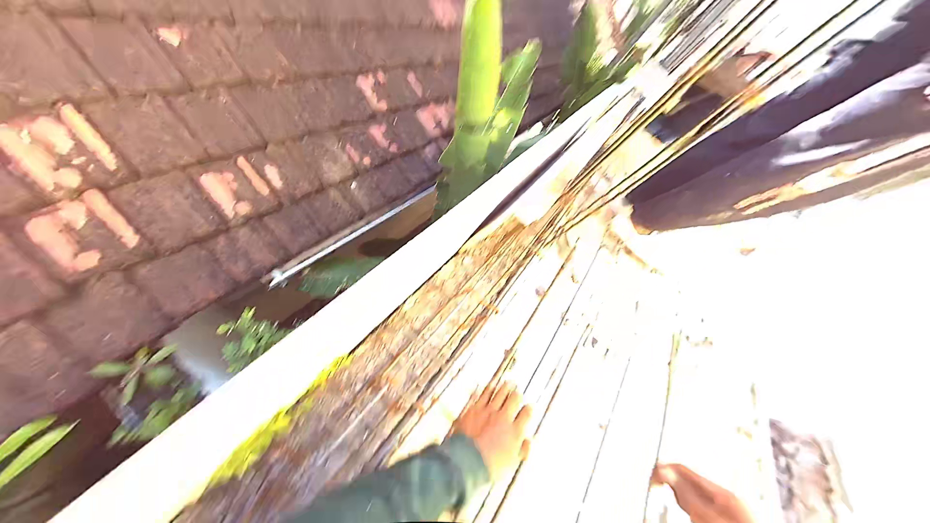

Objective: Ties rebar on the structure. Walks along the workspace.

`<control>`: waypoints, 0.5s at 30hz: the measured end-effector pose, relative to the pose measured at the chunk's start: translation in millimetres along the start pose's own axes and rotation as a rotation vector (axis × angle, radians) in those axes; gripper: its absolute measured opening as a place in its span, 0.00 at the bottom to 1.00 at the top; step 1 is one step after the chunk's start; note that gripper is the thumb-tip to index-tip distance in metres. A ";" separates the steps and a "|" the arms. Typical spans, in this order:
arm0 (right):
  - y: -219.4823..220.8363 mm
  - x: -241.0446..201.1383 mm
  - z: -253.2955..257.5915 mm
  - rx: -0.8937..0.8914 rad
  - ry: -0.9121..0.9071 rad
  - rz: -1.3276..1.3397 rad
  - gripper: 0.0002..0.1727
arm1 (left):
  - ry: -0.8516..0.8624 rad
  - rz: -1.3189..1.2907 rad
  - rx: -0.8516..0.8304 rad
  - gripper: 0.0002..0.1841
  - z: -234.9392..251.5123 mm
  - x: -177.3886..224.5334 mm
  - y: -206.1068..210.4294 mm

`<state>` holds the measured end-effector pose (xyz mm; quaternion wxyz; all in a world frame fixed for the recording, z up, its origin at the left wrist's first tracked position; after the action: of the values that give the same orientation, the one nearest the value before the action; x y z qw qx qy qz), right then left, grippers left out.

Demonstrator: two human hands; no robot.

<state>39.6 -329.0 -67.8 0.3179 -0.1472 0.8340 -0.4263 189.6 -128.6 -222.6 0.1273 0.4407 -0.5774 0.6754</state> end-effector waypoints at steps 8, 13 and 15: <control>0.6 -3.7 0.4 -0.036 -0.064 -0.094 0.19 | -0.196 0.166 -0.044 0.39 29.5 -53.8 37.3; 6.1 -11.9 -5.0 -0.038 -0.031 -0.094 0.20 | -0.155 0.286 -0.040 0.41 29.8 -74.1 64.2; 11.0 -15.9 -7.9 0.000 -0.058 -0.075 0.19 | -0.156 0.312 -0.031 0.41 31.8 -75.4 66.0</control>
<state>46.7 -309.4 -66.8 0.3259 -0.1908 0.8181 -0.4337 202.5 -151.4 -324.4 -0.0174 0.3950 -0.6570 0.6419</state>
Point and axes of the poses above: each hand's wrist, its own z-axis towards the middle knuckle, its own y-axis out of the palm, x = y × z, the point moved 1 cm from there along z, towards the middle knuckle, and after that the axes turned 5 degrees about x, right-handed, at the moved point
